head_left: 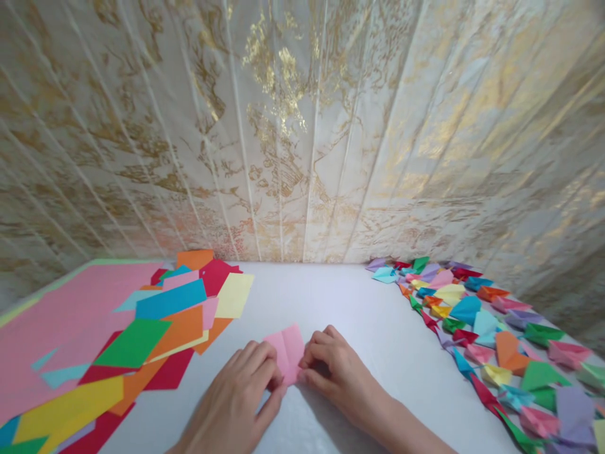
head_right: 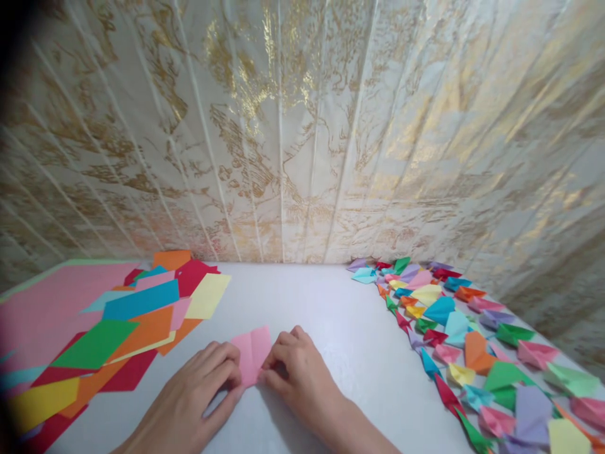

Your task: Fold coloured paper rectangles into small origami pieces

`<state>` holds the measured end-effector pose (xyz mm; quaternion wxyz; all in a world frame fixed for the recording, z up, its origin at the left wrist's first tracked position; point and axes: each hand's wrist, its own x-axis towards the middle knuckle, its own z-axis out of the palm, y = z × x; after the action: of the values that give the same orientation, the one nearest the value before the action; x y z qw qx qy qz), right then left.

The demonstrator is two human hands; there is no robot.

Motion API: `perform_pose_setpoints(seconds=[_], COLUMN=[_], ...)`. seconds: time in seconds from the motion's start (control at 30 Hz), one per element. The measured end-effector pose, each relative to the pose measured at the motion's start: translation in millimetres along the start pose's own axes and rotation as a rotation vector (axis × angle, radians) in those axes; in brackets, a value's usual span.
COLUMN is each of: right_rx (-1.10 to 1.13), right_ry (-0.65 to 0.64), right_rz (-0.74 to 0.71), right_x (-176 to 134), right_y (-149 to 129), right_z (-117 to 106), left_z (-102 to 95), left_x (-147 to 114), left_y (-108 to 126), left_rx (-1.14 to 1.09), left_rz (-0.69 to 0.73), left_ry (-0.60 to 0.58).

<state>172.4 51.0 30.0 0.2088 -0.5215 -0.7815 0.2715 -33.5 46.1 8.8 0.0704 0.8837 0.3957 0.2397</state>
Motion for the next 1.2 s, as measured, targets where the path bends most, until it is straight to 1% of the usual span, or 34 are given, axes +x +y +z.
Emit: perform_pose_setpoints(seconds=[0.13,0.37,0.6,0.8,0.9,1.03,1.2], right_rx=[0.011,-0.005,-0.023,-0.018,-0.015,-0.015,-0.017], right_ry=[0.008,0.038,0.010,-0.036,-0.032,-0.033,-0.029], right_rz=[0.037,0.053,0.084,0.084,0.081,0.078,0.083], right_x=[3.3,1.8,7.2,8.8,7.7,6.8,8.2], right_y=[-3.3,-4.9,-5.1,-3.3,-2.9,-1.9,-0.6], right_z=[1.7,7.4,6.5,2.8,2.3,2.4,3.2], left_z=[-1.7,-0.2,-1.3,-1.6,-5.4,-11.1,-5.7], left_x=[0.0,3.8,8.6,9.5,9.2,7.2,1.7], left_y=[0.1,1.8,1.4,0.1,-4.2,-10.0,-6.8], left_rx=[-0.074,-0.061,-0.116,-0.156,-0.169,-0.202,-0.171], left_rz=[-0.109,-0.137,-0.210,-0.226,-0.204,-0.199,-0.241], left_ry=[-0.040,-0.065,-0.113,-0.144,-0.130,-0.143,-0.138])
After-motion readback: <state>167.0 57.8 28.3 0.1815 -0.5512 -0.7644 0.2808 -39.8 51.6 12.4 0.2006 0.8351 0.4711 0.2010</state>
